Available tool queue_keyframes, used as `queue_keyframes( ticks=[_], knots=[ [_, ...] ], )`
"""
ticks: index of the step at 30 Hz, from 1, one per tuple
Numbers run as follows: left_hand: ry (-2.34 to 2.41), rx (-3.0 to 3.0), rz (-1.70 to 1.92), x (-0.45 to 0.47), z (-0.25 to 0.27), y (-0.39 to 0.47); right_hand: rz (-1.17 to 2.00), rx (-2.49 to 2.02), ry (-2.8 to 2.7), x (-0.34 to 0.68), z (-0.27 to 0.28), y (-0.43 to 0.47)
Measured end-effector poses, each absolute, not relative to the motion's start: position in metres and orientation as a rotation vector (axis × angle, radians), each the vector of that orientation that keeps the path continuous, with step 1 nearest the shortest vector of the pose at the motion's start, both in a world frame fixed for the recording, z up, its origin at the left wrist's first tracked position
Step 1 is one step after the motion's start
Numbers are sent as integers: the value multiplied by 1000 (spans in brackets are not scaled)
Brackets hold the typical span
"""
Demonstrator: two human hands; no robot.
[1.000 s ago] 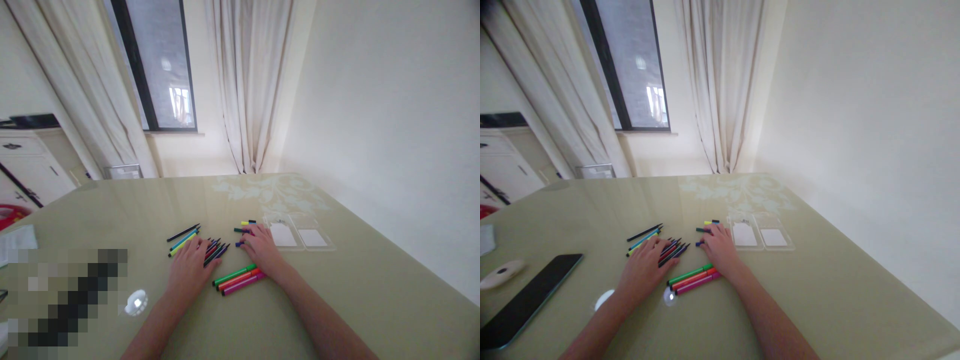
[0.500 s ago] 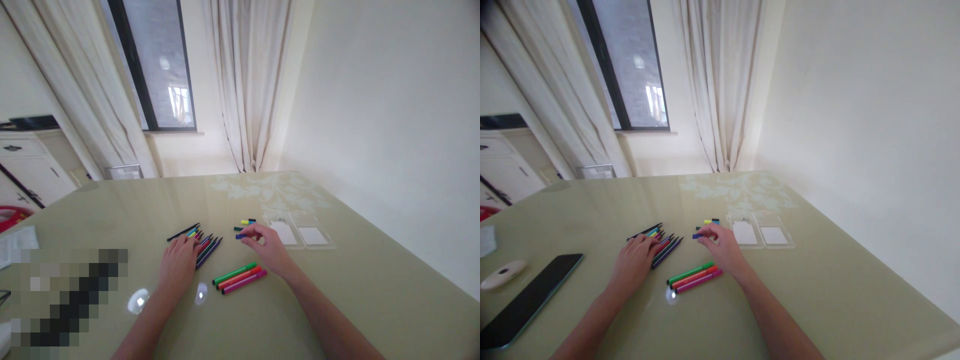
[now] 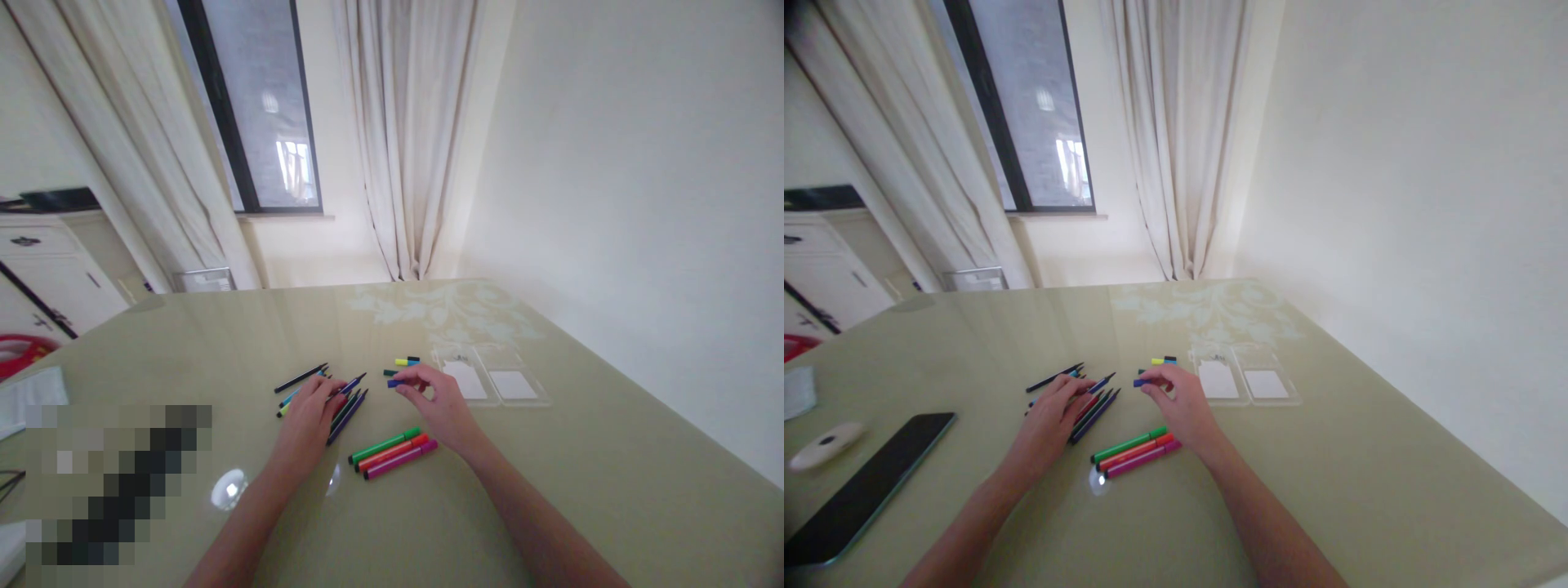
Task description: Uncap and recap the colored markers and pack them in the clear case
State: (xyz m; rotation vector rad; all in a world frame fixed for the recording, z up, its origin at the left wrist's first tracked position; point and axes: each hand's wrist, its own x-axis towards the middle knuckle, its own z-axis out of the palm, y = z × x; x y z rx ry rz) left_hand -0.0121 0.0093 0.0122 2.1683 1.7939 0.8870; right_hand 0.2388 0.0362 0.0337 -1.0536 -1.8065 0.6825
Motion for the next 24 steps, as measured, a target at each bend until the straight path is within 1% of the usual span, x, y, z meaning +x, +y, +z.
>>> queue_keyframes(
  ticks=[3, 6, 14, 24],
  knots=[
    [1605, 2126, 981, 0, 21, 4, 667, -1035, -1782, 239, 35, 36],
    [1537, 2109, 1008, 9, 26, -1, 671, -1020, -1781, 239, 36, 36],
    [1463, 2109, 1027, 12, 20, -3, 690, -1002, -1840, 236, 34, 33],
    [1418, 2088, 1172, 18, 15, -3, 791, -974, -1842, 241, 35, 35]
  ],
)
